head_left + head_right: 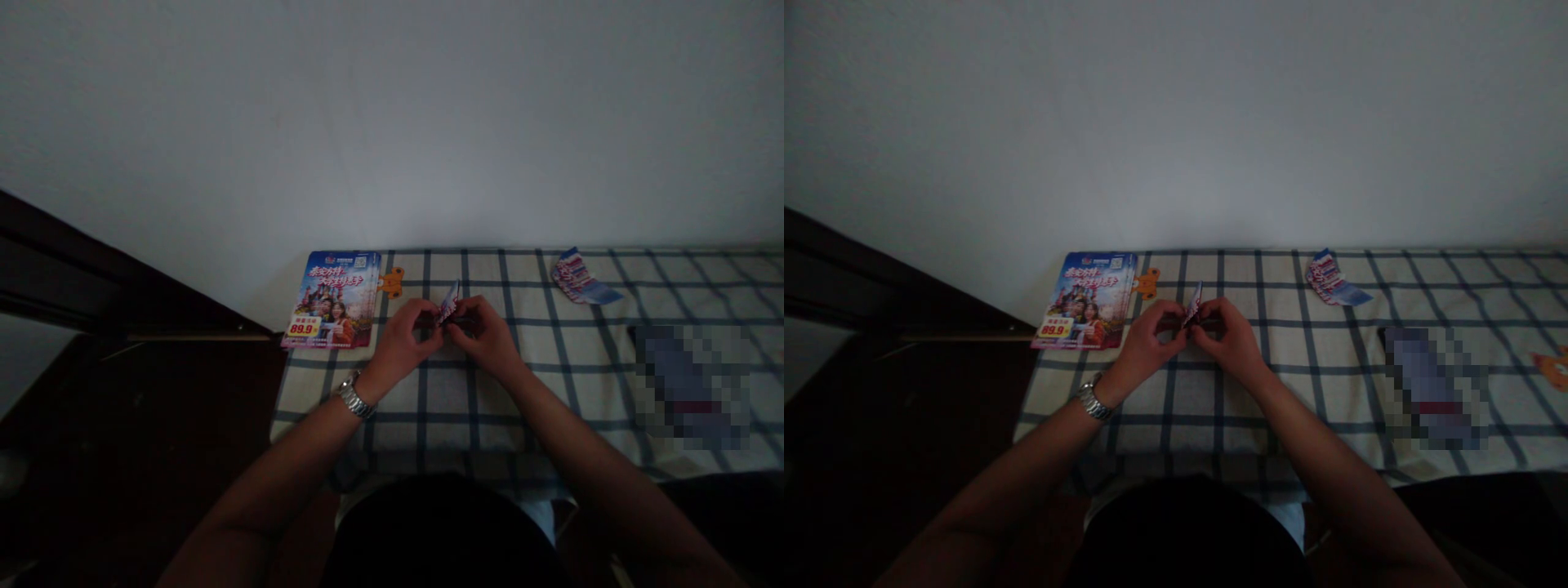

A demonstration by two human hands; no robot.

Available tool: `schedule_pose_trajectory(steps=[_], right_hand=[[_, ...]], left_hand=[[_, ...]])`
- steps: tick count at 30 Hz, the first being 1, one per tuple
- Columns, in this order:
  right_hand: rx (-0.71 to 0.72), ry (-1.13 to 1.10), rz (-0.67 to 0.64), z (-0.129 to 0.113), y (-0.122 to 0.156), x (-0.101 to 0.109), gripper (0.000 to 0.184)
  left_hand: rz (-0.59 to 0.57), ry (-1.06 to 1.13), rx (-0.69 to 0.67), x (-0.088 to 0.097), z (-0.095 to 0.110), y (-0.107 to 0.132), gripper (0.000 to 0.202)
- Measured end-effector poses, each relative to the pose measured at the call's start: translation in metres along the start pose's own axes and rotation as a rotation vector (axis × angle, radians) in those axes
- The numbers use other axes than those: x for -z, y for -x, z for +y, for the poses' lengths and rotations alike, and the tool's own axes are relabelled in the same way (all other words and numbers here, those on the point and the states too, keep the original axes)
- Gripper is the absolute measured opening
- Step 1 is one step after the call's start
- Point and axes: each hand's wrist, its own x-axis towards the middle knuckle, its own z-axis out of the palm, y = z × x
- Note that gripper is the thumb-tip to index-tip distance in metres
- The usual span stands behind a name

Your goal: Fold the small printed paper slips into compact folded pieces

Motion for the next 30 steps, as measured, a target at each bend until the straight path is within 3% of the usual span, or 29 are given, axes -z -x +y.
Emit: schedule_pose_trajectory(steps=[18, 30], right_hand=[[0.064, 0.054, -0.016, -0.0034, 0.0008, -0.0014, 0.027], [0.056, 0.04, 0.019, -0.0009, -0.0002, 0.0018, 0.027]], left_hand=[[0.091, -0.062, -0.004, -0.0015, 0.0012, -0.0009, 0.026], [0.071, 0.019, -0.034, 0.0009, -0.0035, 0.0003, 0.025]])
